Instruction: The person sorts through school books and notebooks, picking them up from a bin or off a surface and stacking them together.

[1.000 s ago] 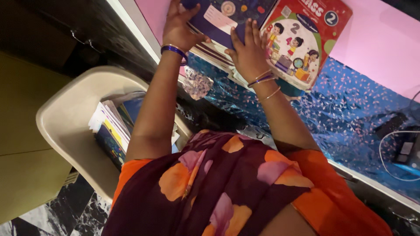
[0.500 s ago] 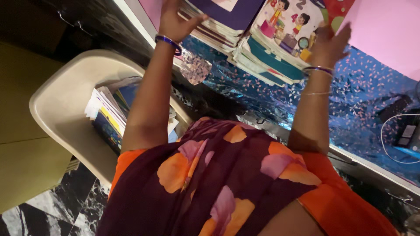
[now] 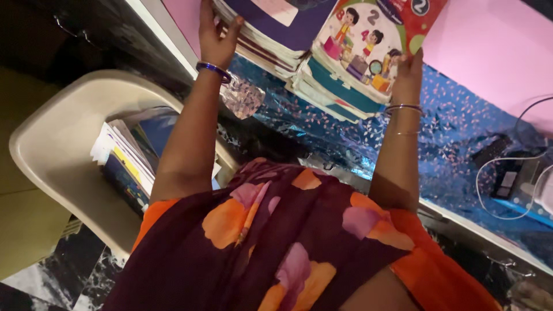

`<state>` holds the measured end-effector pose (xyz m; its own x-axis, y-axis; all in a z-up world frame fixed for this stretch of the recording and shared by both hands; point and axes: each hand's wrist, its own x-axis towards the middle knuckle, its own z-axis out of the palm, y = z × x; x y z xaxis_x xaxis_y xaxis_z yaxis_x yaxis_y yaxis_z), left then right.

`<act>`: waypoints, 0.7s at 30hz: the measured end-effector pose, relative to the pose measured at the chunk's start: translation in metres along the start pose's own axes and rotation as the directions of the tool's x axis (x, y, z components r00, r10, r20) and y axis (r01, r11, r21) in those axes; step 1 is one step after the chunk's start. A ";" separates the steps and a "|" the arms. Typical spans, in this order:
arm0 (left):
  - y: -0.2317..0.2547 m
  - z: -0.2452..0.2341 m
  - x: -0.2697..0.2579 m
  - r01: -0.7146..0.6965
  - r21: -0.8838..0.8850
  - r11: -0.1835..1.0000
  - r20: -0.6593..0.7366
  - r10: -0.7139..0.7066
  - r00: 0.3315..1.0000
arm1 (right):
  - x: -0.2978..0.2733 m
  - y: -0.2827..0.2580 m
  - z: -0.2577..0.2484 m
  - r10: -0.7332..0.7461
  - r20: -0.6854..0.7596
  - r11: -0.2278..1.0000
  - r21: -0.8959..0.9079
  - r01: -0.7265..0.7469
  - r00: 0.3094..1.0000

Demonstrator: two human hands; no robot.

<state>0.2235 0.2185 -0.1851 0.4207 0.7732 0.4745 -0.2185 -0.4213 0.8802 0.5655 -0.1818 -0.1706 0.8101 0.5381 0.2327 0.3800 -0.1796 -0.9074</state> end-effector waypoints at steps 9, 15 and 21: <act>0.018 0.001 0.004 0.109 -0.017 0.994 0.012 -0.108 0.994 | 0.011 0.006 0.000 0.184 0.070 0.975 0.110 -0.191 0.980; 0.017 -0.009 0.009 -0.042 0.438 0.898 0.105 -0.004 0.994 | 0.033 0.016 -0.014 -0.127 0.126 0.950 -0.271 0.158 0.984; 0.058 -0.024 -0.115 0.412 0.563 0.716 0.478 -0.689 0.545 | -0.007 -0.038 0.018 0.236 -0.013 0.764 -0.615 -0.194 0.972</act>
<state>0.1410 0.1169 -0.1883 0.8004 0.4851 -0.3521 0.5129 -0.2503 0.8211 0.5373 -0.1636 -0.1439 0.8826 0.4698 0.0167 0.4081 -0.7480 -0.5234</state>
